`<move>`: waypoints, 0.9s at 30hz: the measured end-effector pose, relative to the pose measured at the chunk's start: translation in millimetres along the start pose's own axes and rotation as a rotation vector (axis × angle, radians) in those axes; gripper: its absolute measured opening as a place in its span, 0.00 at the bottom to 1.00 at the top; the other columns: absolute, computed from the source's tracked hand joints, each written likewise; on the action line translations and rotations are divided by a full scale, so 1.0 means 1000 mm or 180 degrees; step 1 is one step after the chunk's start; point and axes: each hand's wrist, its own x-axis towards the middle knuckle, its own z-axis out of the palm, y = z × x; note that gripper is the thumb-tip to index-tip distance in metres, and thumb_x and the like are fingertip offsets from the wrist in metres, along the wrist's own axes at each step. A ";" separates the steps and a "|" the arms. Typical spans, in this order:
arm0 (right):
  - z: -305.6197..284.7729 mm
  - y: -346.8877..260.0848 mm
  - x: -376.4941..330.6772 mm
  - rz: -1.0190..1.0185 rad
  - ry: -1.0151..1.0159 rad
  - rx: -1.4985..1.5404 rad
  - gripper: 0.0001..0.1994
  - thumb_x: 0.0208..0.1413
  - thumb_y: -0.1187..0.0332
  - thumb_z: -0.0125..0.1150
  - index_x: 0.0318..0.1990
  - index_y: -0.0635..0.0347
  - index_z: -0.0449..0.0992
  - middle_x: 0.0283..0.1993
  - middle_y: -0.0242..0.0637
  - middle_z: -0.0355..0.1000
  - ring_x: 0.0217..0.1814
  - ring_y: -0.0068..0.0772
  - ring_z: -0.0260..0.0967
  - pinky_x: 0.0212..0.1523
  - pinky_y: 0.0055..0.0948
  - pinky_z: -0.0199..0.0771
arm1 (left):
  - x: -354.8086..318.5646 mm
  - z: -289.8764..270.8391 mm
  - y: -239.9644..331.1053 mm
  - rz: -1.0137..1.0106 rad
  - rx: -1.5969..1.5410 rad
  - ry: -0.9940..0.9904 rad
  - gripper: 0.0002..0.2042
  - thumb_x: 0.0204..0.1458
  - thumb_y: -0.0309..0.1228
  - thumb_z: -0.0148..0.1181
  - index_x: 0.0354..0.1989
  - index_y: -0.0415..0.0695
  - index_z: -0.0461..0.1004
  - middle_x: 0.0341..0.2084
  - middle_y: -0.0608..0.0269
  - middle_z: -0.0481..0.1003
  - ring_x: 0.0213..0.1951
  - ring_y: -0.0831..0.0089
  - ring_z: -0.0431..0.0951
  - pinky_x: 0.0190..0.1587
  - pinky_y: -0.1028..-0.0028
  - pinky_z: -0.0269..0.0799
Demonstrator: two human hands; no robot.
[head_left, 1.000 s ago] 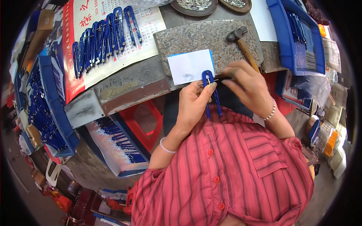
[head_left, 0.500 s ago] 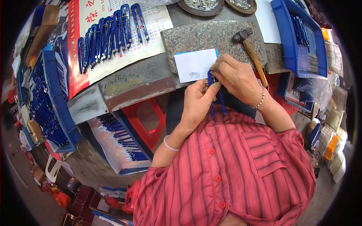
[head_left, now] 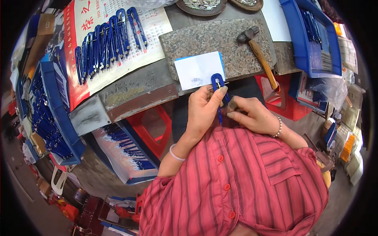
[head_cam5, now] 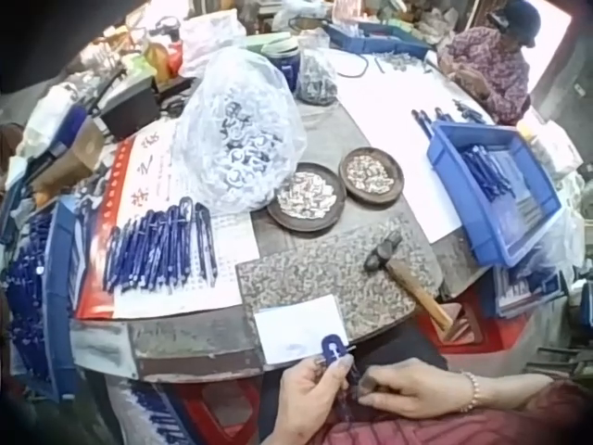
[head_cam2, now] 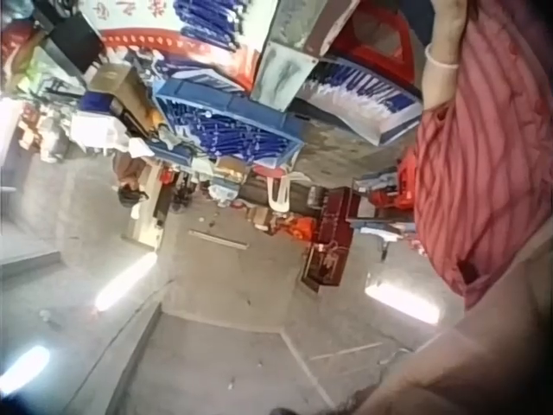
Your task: Assembling small blue plastic components by inserting metal pins and securing them with a hammer.
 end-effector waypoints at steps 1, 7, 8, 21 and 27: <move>0.002 0.004 0.000 -0.0098 0.0057 0.0004 0.07 0.55 0.71 0.57 0.33 0.64 0.68 0.25 0.44 0.69 0.26 0.42 0.70 0.28 0.33 0.68 | 0.001 0.001 0.000 0.0000 0.0011 -0.0011 0.12 0.55 0.35 0.61 0.32 0.36 0.75 0.18 0.72 0.72 0.21 0.87 0.67 0.23 0.82 0.62; 0.004 0.006 0.002 -0.0240 0.0095 0.0024 0.07 0.55 0.71 0.57 0.33 0.64 0.67 0.24 0.45 0.68 0.26 0.46 0.70 0.28 0.35 0.67 | -0.001 0.002 0.002 -0.0048 -0.0177 -0.0043 0.11 0.56 0.33 0.60 0.34 0.36 0.75 0.20 0.72 0.72 0.23 0.89 0.66 0.24 0.84 0.62; 0.004 0.005 0.002 -0.0269 0.0077 -0.0043 0.07 0.55 0.71 0.57 0.33 0.64 0.66 0.24 0.46 0.68 0.26 0.47 0.70 0.28 0.36 0.67 | -0.001 0.002 0.002 -0.0040 -0.0263 -0.0054 0.10 0.56 0.33 0.60 0.35 0.36 0.75 0.20 0.73 0.73 0.23 0.89 0.66 0.24 0.84 0.62; -0.013 -0.009 0.003 -0.0444 0.0337 -0.1146 0.05 0.52 0.75 0.58 0.35 0.65 0.69 0.34 0.45 0.70 0.36 0.48 0.70 0.35 0.36 0.70 | 0.002 0.000 -0.005 0.0134 0.0023 -0.0014 0.12 0.56 0.35 0.59 0.33 0.36 0.75 0.16 0.73 0.70 0.20 0.88 0.64 0.21 0.82 0.58; -0.019 -0.013 0.040 -0.1463 0.1228 -0.1806 0.06 0.49 0.78 0.60 0.33 0.65 0.69 0.37 0.44 0.70 0.37 0.47 0.71 0.36 0.36 0.72 | 0.001 0.000 -0.004 0.0196 0.0107 0.0009 0.12 0.56 0.35 0.60 0.33 0.35 0.75 0.16 0.72 0.70 0.20 0.87 0.64 0.22 0.81 0.59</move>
